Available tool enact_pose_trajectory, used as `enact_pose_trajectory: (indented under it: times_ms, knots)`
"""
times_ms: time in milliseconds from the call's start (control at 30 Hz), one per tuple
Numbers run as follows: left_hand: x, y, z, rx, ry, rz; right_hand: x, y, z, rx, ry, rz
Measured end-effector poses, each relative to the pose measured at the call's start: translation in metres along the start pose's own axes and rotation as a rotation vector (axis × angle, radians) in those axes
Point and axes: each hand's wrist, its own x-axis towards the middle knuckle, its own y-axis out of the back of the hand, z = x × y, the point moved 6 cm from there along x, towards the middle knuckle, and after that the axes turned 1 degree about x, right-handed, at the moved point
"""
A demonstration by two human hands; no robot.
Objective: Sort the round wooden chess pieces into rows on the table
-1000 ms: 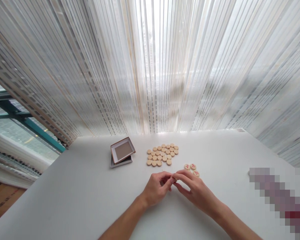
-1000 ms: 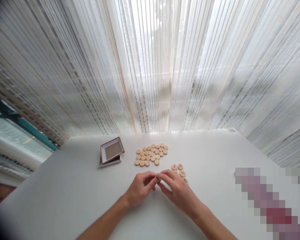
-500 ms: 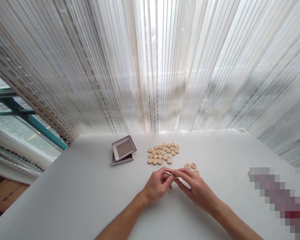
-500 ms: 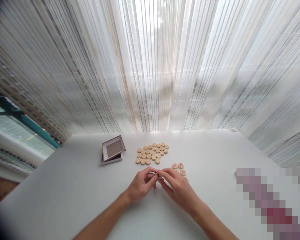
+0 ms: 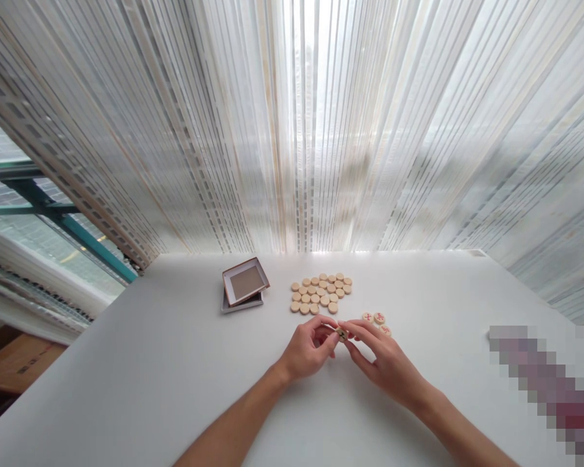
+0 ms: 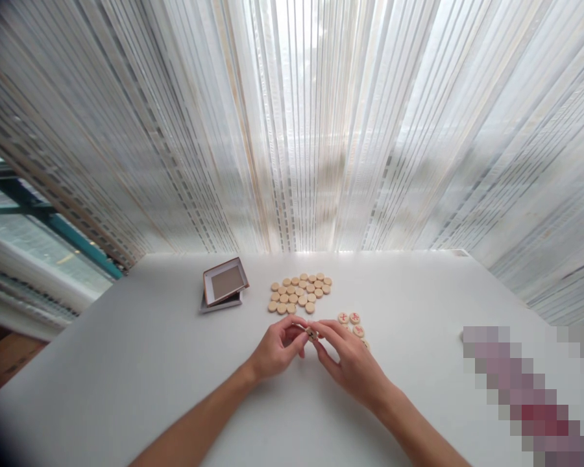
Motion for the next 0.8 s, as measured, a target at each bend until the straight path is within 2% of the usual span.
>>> enact_pose_trajectory:
  times_ms: [133, 533, 800]
  knots:
    - [0.0009, 0.0002, 0.0028, -0.003, -0.019, -0.005, -0.0009, 0.0010, -0.0016, 0.013, 0.030, 0.040]
    - [0.0011, 0.0043, -0.0002, -0.020, 0.007, 0.059, 0.0000, 0.0003, -0.0024, 0.018, 0.016, 0.021]
    - [0.0020, 0.0048, -0.0008, -0.027, 0.016, 0.041, -0.0001, -0.0012, -0.0044, 0.021, 0.033, 0.039]
